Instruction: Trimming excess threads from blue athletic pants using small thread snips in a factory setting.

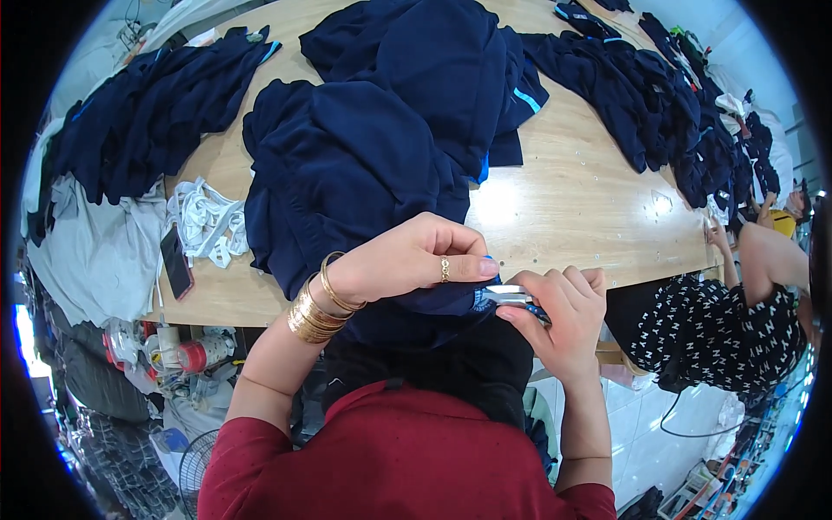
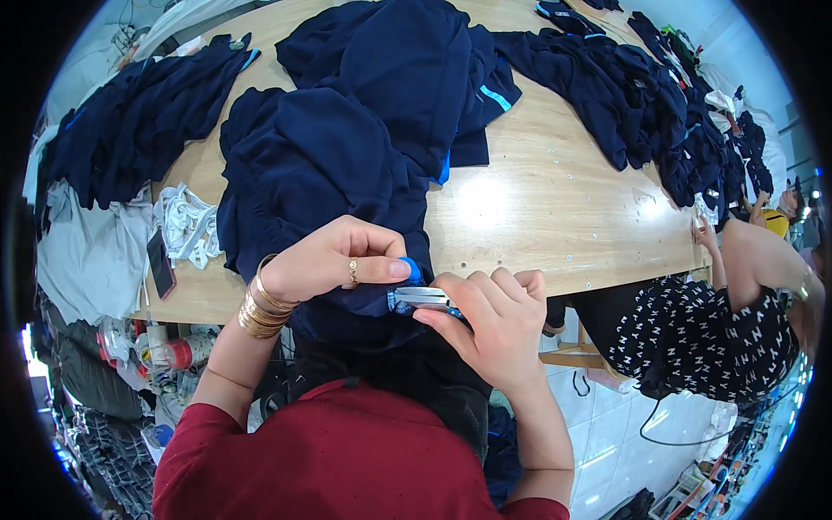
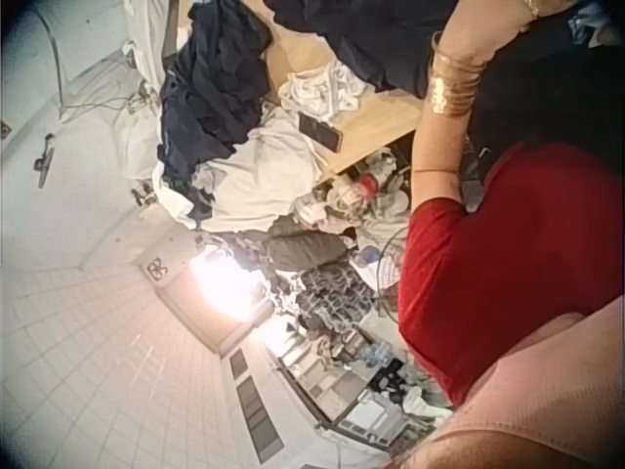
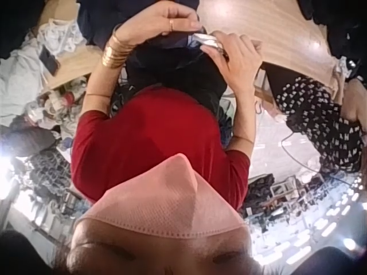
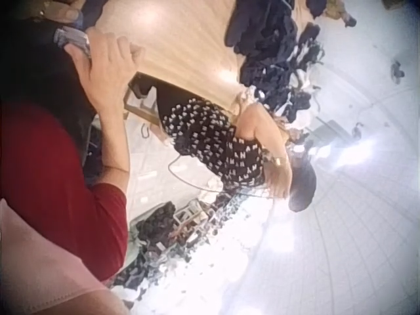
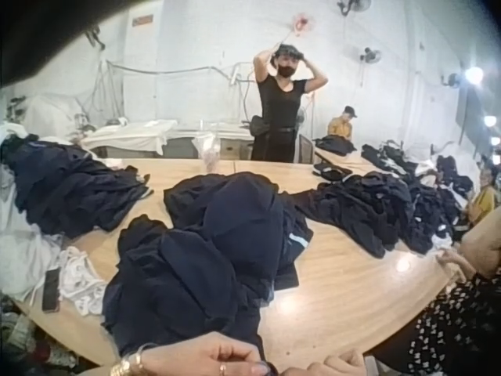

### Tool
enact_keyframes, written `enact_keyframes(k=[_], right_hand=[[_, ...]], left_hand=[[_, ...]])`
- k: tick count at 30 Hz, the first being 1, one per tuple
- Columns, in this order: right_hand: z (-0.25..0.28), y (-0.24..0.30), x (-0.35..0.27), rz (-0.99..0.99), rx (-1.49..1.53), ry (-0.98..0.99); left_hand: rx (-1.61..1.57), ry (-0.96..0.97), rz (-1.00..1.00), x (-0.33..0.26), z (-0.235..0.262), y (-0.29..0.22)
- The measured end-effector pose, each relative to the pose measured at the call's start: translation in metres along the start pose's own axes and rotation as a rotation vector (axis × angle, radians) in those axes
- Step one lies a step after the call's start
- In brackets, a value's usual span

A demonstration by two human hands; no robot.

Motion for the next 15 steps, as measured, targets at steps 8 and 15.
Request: enact_keyframes(k=[8, 15], right_hand=[[-0.0013, 0.0013, 0.0029, 0.039, -0.047, -0.011], [0.0023, 0.0019, 0.0058, 0.079, -0.098, 0.007]], left_hand=[[0.019, 0.017, 0.01, -0.0013, 0.003, 0.002], [0.078, 0.02, 0.005, -0.0017, 0.003, -0.0007]])
Point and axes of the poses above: each hand's wrist, its own x-axis towards the middle knuckle, its own z-axis out of the back of the hand, y = z × x, the point moved 2 cm from there along x, towards the middle knuckle, and after that the axes turned 2 degrees about z, right-handed, at the moved point
